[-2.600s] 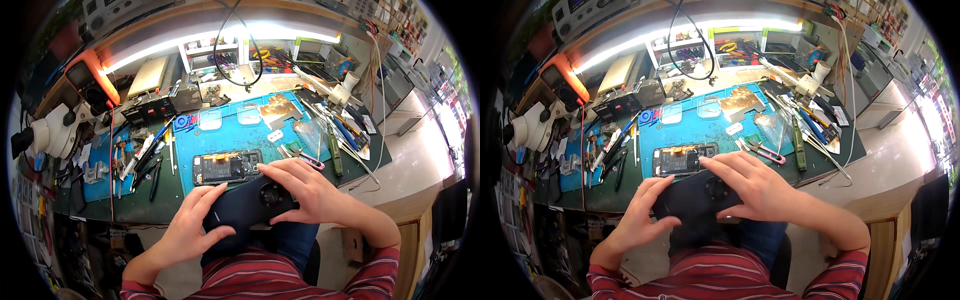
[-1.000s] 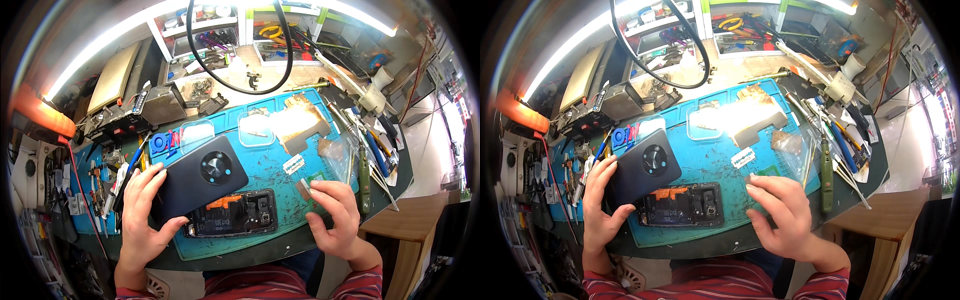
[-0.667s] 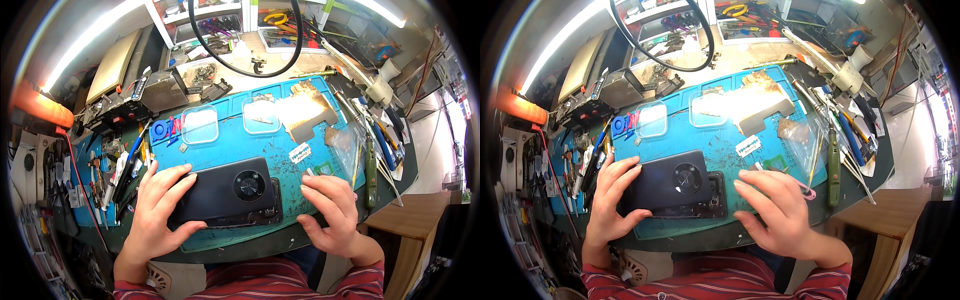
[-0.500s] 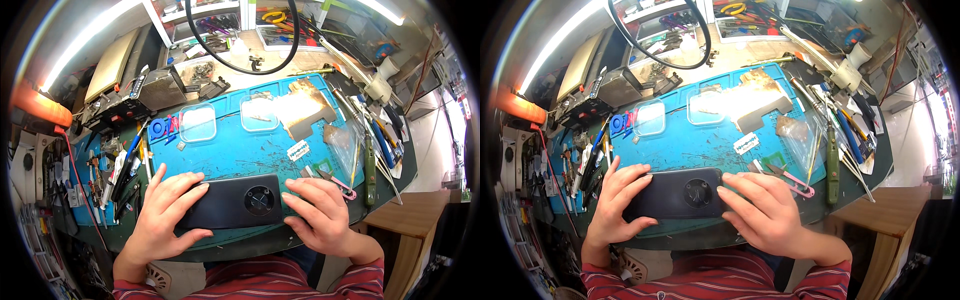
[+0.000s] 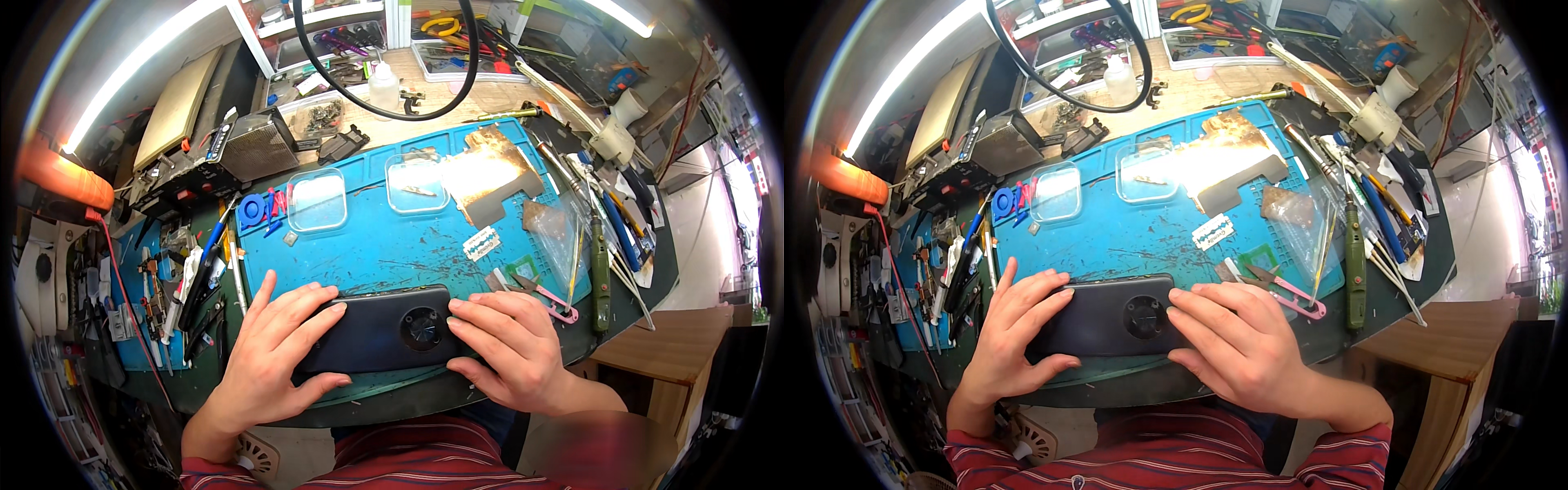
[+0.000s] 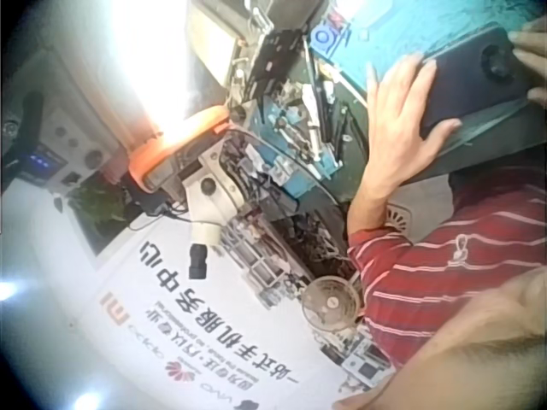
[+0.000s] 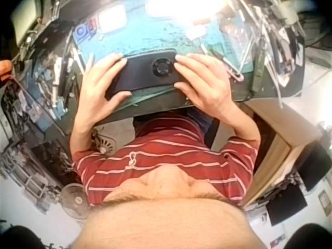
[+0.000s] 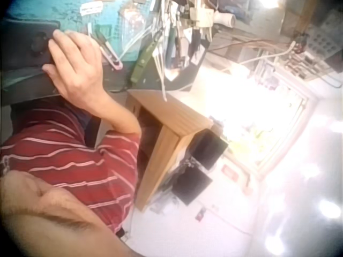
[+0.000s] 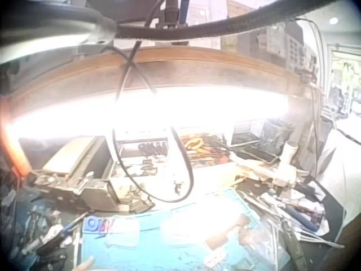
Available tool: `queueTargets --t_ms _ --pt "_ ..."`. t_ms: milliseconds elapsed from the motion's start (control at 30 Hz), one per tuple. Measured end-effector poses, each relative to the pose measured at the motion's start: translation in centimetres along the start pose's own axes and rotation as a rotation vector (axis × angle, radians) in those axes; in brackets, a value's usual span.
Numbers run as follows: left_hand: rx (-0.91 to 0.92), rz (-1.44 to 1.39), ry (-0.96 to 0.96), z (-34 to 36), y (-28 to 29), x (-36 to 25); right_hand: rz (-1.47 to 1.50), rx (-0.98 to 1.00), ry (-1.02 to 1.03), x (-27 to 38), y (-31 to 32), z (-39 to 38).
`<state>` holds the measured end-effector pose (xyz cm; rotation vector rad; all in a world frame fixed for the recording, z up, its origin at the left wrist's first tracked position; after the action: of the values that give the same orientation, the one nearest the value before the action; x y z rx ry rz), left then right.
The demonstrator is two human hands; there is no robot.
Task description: The person applies adhesive along the frame of a disassembled smartphone, places the back cover, and presses it to secure. They then wipe the exterior with a cloth and use a heat gun along the edges to assist bonding.
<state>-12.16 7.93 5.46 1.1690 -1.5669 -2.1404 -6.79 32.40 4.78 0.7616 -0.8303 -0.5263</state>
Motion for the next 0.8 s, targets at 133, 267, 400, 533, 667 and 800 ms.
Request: queueTargets --t_ms 133,267,400,533,667,800 --pt "0.001 0.003 0.002 0.0 0.0 0.06 -0.021 -0.004 0.011 -0.03 -0.08 -0.07" --pt "-0.005 0.006 0.006 -0.04 -0.06 0.07 -0.058 -0.04 -0.007 -0.09 0.03 -0.12" --pt "-0.004 0.007 0.005 0.02 -0.05 0.07 -0.107 -0.098 -0.039 -0.32 0.56 -0.29" --pt "0.004 0.003 0.008 0.23 0.05 -0.15 -0.116 -0.126 -0.048 -0.47 0.68 -0.39" --pt "0.009 0.004 0.01 0.23 0.03 -0.25 -0.117 -0.126 -0.05 -0.47 0.67 -0.42" --pt "0.011 0.004 0.013 0.27 -0.01 -0.22 -0.119 -0.117 -0.049 -0.4 0.66 -0.45"
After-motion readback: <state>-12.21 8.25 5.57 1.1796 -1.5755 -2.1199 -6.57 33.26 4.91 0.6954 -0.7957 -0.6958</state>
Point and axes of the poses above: each hand's wrist, its own z-axis towards the middle knuckle, its own y-axis out of the back of the hand, x = y × z, the point moved 5 cm from there along z, towards the middle knuckle, and after that the axes turned 2 degrees about -x, right-handed, at the moved point
